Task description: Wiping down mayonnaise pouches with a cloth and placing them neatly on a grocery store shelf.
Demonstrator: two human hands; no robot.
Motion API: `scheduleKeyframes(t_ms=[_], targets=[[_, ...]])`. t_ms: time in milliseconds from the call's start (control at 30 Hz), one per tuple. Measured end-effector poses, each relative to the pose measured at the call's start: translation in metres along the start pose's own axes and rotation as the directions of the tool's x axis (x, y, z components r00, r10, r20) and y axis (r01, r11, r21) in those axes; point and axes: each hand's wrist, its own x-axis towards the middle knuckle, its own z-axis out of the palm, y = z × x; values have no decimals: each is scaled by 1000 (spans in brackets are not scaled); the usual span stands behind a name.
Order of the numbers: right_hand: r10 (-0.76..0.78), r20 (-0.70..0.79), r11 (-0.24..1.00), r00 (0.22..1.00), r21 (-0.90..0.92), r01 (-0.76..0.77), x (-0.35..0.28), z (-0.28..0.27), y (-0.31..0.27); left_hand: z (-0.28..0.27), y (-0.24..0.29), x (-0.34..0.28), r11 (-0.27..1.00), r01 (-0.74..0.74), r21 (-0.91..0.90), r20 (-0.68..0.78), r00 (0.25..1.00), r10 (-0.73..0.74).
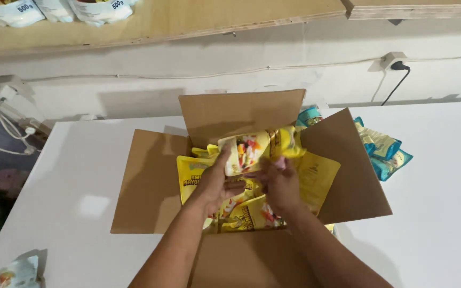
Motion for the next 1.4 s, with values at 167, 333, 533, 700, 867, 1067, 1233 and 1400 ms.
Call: scheduleKeyframes(t_ms=[167, 333, 533, 700, 867, 1067, 1233, 1400], targets=[[229, 141, 942, 963, -283, -183, -15, -4, -1, -27, -43, 61, 804, -311, 507, 25, 938, 347], [392, 207, 612, 896, -787, -86, -31, 23, -77, -24, -44, 60, -41, -105, 994, 79, 384, 920], [-255, 294, 338, 921, -865, 370, -39, 69, -94, -37, -22, 108, 412, -1, 911, -277, 738, 616], [-358, 735, -273, 577, -673, 688, -7, 58, -14, -36, -50, 128, 938, -345, 26, -223, 913, 342], [-248, 783, -95, 570, -606, 790, -19, 44, 8, -44, -85, 126, 914, -404, -49, -340, 867, 365], [-254, 697, -241, 670, -717, 654, 9, 19, -47, -53, -78, 86, 841, -278, -464, -85, 959, 270], [-463, 225, 330, 858, -854, 402, 29, 9, -56, -31, -68, 68, 936, -144, -322, -94, 988, 120], [-398, 769, -69, 500, -569, 820, -7, 45, -22, -1, -67, 77, 697, -434, 571, -374, 618, 692]])
